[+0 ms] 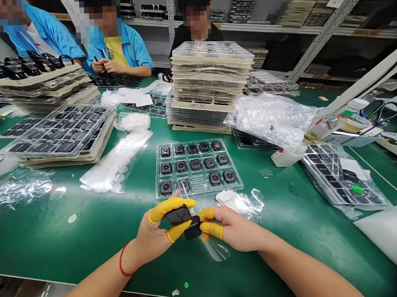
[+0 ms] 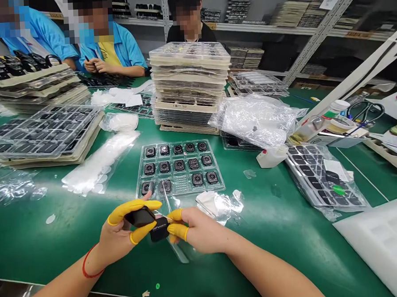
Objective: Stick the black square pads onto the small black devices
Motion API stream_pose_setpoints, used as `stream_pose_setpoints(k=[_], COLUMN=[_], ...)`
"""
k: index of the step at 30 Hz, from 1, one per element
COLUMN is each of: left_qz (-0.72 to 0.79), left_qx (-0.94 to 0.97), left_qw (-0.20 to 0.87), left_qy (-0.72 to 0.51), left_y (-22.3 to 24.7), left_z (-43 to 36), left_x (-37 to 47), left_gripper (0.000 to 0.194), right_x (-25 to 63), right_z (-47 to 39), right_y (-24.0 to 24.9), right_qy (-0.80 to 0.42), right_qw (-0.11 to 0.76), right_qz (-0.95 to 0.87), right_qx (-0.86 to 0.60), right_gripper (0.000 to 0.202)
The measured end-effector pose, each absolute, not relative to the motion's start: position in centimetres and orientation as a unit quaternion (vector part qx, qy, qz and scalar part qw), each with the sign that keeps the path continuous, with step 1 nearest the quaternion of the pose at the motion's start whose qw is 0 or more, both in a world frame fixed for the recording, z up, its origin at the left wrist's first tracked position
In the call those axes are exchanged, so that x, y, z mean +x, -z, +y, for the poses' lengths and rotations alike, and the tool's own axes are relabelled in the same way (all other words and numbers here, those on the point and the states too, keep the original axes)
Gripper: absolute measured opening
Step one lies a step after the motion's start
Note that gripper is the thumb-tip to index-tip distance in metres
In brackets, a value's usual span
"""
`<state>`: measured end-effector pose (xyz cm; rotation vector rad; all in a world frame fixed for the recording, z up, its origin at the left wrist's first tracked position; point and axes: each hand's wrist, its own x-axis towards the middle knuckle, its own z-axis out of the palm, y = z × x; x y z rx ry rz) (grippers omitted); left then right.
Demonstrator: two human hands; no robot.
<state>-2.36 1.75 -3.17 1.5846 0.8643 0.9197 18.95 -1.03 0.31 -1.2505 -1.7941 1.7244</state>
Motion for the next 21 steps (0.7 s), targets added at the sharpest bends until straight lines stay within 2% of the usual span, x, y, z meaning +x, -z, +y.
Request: stream_pose_setpoints(k=[4,6,9,11,13,16,21], left_qz=[0.348,0.337,0.336,0.339,0.361,0.41,0.426], left_qx=[0.698,0.709,0.695,0.67,0.625,0.531,0.471], left_qw=[0.535,0.543,0.536,0.546,0.593,0.691,0.733], left_qy=[-0.324,-0.298,-0.341,-0.372,-0.357,-0.27,-0.244], left_y=[2.6,2.2,1.7,1.4,1.4,2.7,6.4], left_z=[1.6,1.2,0.5,0.3,0.5,1.2,2.9], left_x=[-3.1,-3.5,-3.5,-2.9,-1.9,-0.1,1.9], left_gripper=[0.022,0.017,0.01,0.01,0.015,0.02,0.027], right_x=[19.8,20.0,20.0,19.8,19.3,18.8,20.2], right_z=[-1.2,-1.6,-2.0,-2.1,-2.0,-1.8,-0.8], right_y=[-1.7,-2.5,-3.3,-3.1,-2.1,0.8,5.4], right_qy=[-0.679,-0.675,-0.55,-0.474,-0.51,-0.616,-0.609], right_qw=[0.134,0.109,0.159,0.203,0.203,0.185,0.199], right_qz=[-0.609,-0.629,-0.703,-0.723,-0.693,-0.599,-0.538], right_qx=[-0.388,-0.371,-0.421,-0.459,-0.467,-0.477,-0.548], right_gripper=[0.027,0.029,0.019,0.037,0.044,0.033,0.028])
